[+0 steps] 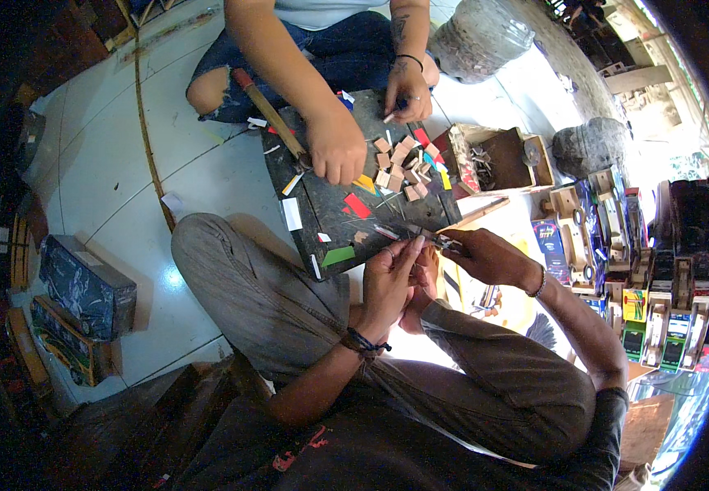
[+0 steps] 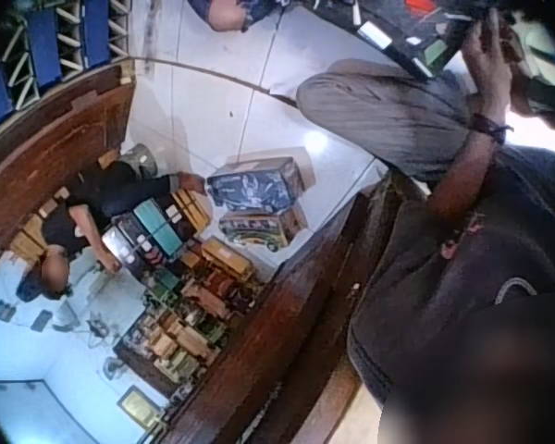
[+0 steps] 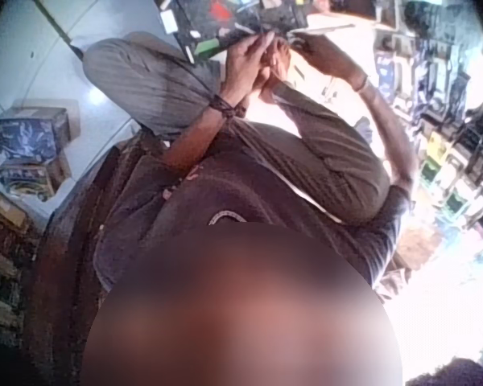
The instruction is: The person sits on the floor and uses pliers to cut and bend a metal wire, then threads it through small wooden blocks. A coworker hammers nails into similar blocks nearby. The person repeats the cutting and threading process multiple times.
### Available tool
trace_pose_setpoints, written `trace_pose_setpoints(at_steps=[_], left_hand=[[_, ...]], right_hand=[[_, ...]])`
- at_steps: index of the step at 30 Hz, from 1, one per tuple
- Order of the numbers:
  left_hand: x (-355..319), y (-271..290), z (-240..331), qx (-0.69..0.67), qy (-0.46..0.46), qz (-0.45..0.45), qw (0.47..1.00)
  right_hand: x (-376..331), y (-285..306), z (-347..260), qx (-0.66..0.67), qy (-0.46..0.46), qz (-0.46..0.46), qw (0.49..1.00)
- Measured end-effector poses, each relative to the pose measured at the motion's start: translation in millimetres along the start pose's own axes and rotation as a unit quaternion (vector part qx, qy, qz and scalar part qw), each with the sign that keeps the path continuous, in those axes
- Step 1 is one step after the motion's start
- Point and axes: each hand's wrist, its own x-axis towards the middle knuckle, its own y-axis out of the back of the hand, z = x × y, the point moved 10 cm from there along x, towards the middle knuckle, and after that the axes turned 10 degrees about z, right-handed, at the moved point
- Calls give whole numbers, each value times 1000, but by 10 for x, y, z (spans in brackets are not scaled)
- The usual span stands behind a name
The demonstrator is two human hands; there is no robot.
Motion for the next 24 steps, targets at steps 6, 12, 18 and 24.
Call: trace_pose_setpoints(at_steps=[6, 12, 18, 24], left_hand=[[16, 23, -19, -8, 6, 4, 1000], [24, 33, -33, -5, 6, 5, 1000], [20, 16, -29, -7, 13, -2, 1000], [20, -2, -16, -24, 11, -9, 1000]], right_hand=[[18, -13, -30, 6, -2, 3, 1000], [31, -24, -33, 10, 17, 14, 1000], [45, -30, 4, 6, 3, 12, 1000], [76, -51, 11, -1, -7, 4, 1000]])
